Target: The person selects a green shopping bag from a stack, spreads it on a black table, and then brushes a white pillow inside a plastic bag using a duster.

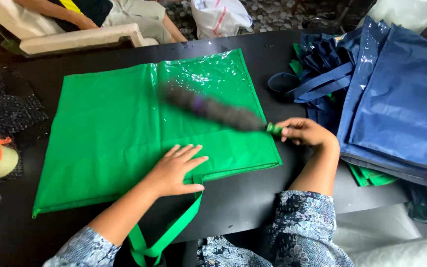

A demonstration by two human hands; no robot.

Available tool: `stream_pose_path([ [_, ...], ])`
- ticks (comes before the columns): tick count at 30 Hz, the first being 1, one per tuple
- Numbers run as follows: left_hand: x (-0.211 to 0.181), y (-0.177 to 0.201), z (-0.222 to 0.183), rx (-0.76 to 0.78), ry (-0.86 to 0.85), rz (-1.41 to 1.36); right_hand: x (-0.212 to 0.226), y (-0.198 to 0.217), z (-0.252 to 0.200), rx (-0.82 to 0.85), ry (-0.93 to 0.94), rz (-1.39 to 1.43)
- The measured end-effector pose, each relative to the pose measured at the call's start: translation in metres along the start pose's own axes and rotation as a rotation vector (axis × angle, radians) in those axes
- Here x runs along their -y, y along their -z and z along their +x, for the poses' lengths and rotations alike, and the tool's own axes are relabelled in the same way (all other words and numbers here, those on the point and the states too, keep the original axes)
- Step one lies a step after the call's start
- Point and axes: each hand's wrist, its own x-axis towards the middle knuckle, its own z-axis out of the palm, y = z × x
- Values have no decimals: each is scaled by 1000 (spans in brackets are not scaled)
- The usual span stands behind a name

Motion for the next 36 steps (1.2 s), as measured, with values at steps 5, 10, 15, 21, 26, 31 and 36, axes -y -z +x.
stream_pose_path([
  [5,-40,-43,58,-34,-95,53,-8,12,9,96,-37,-43],
  [10,-49,-99,103,-164,-10,234,-90,63,85,-702,-202,-543],
  [15,-55,-81,108,-1,49,163,-49,32,63,-826,-135,-633],
  [21,-44,-65,123,-123,135,120,7,-12,19,-571,52,-548],
  [26,19,-12,175,-369,483,-180,52,-59,-4,-332,53,-320],
  [31,53,14,253,-1167,419,-867,81,-156,-14,352,594,-59],
  [36,-32,122,193,-1313,39,-1001,33,-196,28,-34,689,-175],
])
